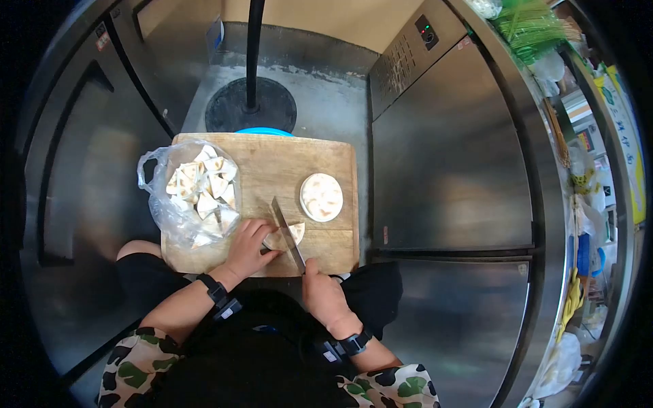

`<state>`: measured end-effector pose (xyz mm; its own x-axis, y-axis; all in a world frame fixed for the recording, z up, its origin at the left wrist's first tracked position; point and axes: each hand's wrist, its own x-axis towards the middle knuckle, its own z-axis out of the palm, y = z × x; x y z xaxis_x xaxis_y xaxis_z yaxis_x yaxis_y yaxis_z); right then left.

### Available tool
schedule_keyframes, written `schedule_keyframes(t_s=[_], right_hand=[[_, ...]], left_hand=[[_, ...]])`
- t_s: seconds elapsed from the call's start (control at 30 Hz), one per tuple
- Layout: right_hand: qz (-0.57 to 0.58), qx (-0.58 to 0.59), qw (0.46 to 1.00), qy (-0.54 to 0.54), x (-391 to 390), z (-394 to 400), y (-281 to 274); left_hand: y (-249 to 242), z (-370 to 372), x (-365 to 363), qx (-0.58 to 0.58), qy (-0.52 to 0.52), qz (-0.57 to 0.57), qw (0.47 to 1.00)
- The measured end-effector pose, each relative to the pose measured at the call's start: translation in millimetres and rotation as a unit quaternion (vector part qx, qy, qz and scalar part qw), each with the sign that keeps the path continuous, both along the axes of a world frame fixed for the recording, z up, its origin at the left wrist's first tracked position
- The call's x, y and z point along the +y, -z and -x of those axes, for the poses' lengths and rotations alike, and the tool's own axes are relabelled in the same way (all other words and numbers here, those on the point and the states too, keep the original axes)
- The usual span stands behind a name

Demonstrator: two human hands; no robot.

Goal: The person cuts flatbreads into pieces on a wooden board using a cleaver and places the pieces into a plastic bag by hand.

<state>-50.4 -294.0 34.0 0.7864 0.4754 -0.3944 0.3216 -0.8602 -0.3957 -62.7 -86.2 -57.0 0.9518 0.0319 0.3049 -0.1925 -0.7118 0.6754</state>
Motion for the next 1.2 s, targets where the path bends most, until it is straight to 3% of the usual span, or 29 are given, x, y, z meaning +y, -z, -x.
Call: schedule_keyframes(t_s=[0.33,0.5,0.63,0.73,1.2], right_hand=[[-0.032,-0.059,0.998,-0.014,49.4,-35.0,33.1],[-0.049,-0.075,0.996,0.002,52.1,-47.1,30.6],[-0.088,-0.096,0.991,0.006,31.7,-22.7,19.7],[-0.076,-0.089,0.993,0.007,20.9,4.3,0.9],[-0.030,-0.039,0.998,-0.031,10.1,29.9,-1.7]], left_hand=[[1.1,2.1,-6.0,0.025,-0.022,-0.028,0.999],[7.2,9.4,-9.7,-0.018,-0.076,0.011,0.997],[3.8,24.3,-7.5,-0.050,-0.079,0.052,0.994],[12.6,26.7,-3.5,-0.010,-0.064,0.109,0.992],[7.3,27.8,-2.3,0.003,-0.050,0.080,0.996]])
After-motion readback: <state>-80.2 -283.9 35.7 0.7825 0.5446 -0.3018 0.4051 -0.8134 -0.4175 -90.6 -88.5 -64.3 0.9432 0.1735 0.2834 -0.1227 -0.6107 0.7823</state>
